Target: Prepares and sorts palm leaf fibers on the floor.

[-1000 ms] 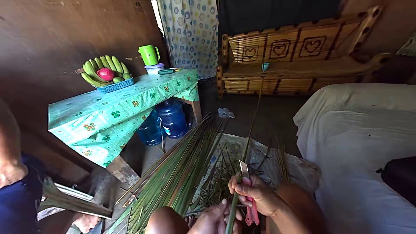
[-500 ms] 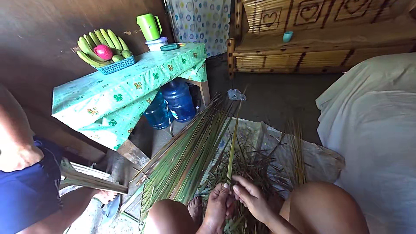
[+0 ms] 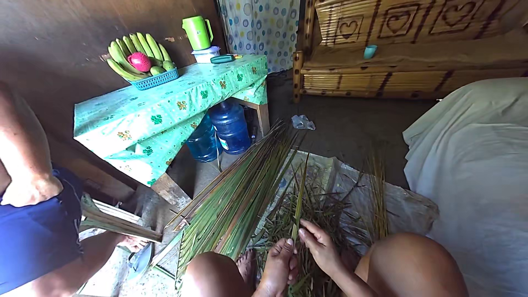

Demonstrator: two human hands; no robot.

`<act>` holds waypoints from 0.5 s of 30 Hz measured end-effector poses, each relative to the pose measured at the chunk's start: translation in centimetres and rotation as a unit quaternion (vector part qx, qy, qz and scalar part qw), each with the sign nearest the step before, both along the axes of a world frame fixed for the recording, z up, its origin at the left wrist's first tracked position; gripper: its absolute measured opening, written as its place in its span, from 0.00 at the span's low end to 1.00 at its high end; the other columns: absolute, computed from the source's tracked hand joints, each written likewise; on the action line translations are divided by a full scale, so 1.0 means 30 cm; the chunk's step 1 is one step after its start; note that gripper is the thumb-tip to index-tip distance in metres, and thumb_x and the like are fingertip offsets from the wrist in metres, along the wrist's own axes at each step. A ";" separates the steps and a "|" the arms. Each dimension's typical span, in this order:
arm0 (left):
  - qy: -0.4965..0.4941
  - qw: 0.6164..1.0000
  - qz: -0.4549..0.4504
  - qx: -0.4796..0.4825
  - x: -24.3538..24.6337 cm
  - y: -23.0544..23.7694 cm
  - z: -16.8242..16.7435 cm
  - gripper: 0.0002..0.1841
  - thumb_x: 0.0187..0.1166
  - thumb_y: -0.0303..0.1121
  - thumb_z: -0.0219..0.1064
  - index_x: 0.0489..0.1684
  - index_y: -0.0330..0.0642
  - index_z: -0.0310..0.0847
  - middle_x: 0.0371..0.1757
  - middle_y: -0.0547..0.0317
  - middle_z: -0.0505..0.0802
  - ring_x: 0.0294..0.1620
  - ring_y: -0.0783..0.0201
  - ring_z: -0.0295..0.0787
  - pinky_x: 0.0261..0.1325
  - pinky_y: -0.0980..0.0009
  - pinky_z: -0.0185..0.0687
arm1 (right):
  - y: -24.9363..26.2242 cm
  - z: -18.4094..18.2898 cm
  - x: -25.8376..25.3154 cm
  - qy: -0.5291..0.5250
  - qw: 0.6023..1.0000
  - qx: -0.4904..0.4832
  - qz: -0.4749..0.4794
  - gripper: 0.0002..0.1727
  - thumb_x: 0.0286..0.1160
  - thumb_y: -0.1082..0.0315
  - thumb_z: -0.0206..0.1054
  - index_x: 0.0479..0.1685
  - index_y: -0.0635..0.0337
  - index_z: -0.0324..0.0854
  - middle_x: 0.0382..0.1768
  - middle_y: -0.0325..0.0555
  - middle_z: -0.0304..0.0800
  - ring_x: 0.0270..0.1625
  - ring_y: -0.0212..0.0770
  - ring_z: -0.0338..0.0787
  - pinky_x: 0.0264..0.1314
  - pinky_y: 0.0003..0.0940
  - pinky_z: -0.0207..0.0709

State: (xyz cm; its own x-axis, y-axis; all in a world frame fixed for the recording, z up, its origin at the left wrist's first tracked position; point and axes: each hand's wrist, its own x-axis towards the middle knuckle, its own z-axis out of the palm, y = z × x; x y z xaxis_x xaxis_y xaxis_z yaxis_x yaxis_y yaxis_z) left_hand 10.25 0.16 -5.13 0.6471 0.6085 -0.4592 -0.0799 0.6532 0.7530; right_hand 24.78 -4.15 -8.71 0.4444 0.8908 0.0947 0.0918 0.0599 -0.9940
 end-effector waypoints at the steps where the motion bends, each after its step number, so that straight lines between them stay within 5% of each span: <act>1: 0.001 1.000 -0.004 0.003 0.001 0.000 -0.001 0.17 0.96 0.33 0.42 0.36 0.42 0.72 0.12 0.71 0.71 0.08 0.80 0.62 0.12 0.86 0.60 | 0.004 0.006 0.001 0.009 1.000 -0.002 -0.007 0.20 0.83 0.71 0.57 0.66 0.73 0.81 0.32 0.34 0.85 0.30 0.18 0.79 0.36 0.14 0.73; 15: -0.002 0.999 -0.042 0.008 0.005 -0.023 -0.018 0.16 0.95 0.32 0.43 0.35 0.42 0.73 0.12 0.71 0.71 0.08 0.81 0.61 0.13 0.86 0.59 | 0.052 0.026 0.144 0.197 0.978 -0.036 -0.065 0.20 0.88 0.73 0.52 0.74 0.67 0.78 0.24 0.38 0.81 0.20 0.28 0.75 0.20 0.19 0.68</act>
State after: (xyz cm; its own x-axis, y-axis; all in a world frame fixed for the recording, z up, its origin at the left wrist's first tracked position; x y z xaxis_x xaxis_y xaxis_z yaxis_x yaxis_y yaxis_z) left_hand 10.40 -0.52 -5.68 0.6974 0.5598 -0.4475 -0.0278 0.6451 0.7636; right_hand 29.08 -2.58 -7.92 0.5437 0.8223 -0.1676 -0.2965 0.0014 -0.9550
